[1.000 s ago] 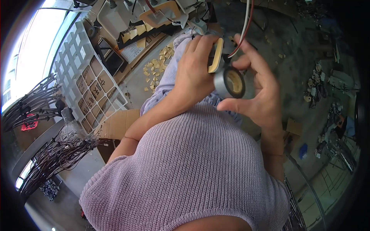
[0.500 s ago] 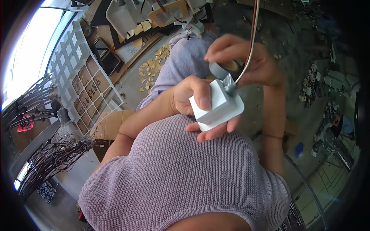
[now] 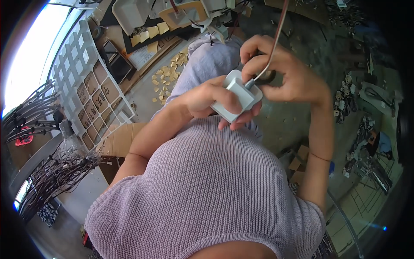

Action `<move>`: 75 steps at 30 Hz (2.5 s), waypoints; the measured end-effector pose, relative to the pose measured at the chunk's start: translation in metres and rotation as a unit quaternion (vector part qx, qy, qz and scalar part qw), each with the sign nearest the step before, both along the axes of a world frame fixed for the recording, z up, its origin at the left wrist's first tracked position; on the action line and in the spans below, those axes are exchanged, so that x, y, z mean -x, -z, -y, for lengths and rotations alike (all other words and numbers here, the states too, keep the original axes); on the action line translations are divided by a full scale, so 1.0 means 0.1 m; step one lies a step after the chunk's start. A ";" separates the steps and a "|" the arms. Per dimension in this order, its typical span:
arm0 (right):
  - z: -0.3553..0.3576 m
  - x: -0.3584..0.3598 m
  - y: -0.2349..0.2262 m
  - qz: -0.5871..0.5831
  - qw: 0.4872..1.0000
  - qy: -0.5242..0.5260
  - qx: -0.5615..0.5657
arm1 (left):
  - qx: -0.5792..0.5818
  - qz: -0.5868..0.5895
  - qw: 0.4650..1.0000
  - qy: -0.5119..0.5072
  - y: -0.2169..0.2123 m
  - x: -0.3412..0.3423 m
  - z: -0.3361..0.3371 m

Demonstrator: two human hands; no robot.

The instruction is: Applying adhesive tape to secure a cable into a white plastic housing as part of a wiring assembly.

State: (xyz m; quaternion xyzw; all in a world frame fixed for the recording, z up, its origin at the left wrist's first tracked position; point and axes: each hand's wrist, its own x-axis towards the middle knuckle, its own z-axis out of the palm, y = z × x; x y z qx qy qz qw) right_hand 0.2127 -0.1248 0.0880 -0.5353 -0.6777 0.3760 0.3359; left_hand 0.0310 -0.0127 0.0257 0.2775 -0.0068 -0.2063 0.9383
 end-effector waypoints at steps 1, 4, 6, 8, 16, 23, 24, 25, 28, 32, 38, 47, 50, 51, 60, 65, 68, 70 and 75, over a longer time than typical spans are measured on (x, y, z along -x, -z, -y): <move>0.02 0.01 -0.01 0.005 1.000 0.003 -0.002 | -0.049 -0.005 0.999 -0.015 -0.02 0.00 0.01; 0.05 -0.02 -0.06 0.113 0.993 0.026 -0.007 | -0.237 -0.051 0.966 -0.094 -0.11 0.00 0.03; 0.17 0.10 -0.11 -0.048 0.969 0.161 0.181 | -0.495 0.050 0.823 -0.275 -0.01 -0.06 0.07; 0.28 0.34 -0.06 -0.223 0.924 0.242 0.193 | -0.653 0.044 0.680 -0.330 0.06 -0.11 0.13; 0.37 0.17 0.14 -0.254 0.920 0.284 0.092 | 0.135 0.025 0.987 0.083 -0.04 -0.13 -0.04; -0.18 0.06 0.23 -0.276 0.957 -0.040 -0.078 | 0.389 0.019 0.877 0.280 -0.02 -0.21 0.12; -0.20 0.01 0.23 -0.246 0.964 -0.042 -0.091 | 0.414 -0.004 0.871 0.266 -0.06 -0.19 0.12; -0.19 -0.02 0.23 -0.217 0.970 -0.044 -0.104 | 0.437 -0.028 0.863 0.252 -0.12 -0.17 0.12; -0.08 -0.10 0.16 -0.215 0.976 -0.015 -0.031 | 0.462 0.059 0.859 0.212 0.08 -0.21 0.15; 0.09 -0.20 0.14 -0.195 0.979 0.050 -0.045 | 0.396 0.038 0.899 0.183 -0.03 -0.26 0.00; 0.35 0.03 -0.21 -0.178 0.944 0.243 0.138 | -0.358 -0.023 0.926 -0.122 -0.16 -0.25 -0.07; 0.36 0.16 0.04 -0.220 0.921 0.312 0.074 | -0.087 -0.035 0.996 -0.007 -0.18 -0.18 -0.02; 0.27 0.15 0.10 -0.284 0.936 0.180 0.107 | 0.106 -0.002 0.993 0.046 -0.16 -0.21 0.02; 0.25 0.11 0.10 -0.283 0.938 0.149 0.130 | 0.135 0.060 0.987 0.067 -0.10 -0.19 0.01; 0.41 0.29 -0.02 -0.426 0.832 0.292 0.204 | -0.599 0.071 0.737 -0.307 0.00 -0.15 0.15; 0.37 0.22 0.15 -0.250 0.907 0.332 0.062 | -0.483 -0.028 0.864 -0.141 -0.02 -0.06 0.06; 0.17 0.16 0.21 -0.213 0.957 0.195 0.019 | -0.198 -0.039 0.978 -0.056 -0.02 -0.04 -0.01; 0.15 0.14 0.19 -0.304 0.939 0.101 0.123 | -0.062 -0.092 0.994 -0.012 -0.07 -0.01 -0.03; 0.13 0.10 0.18 -0.131 0.985 0.105 0.028 | -0.062 -0.112 0.991 -0.045 0.00 0.07 -0.08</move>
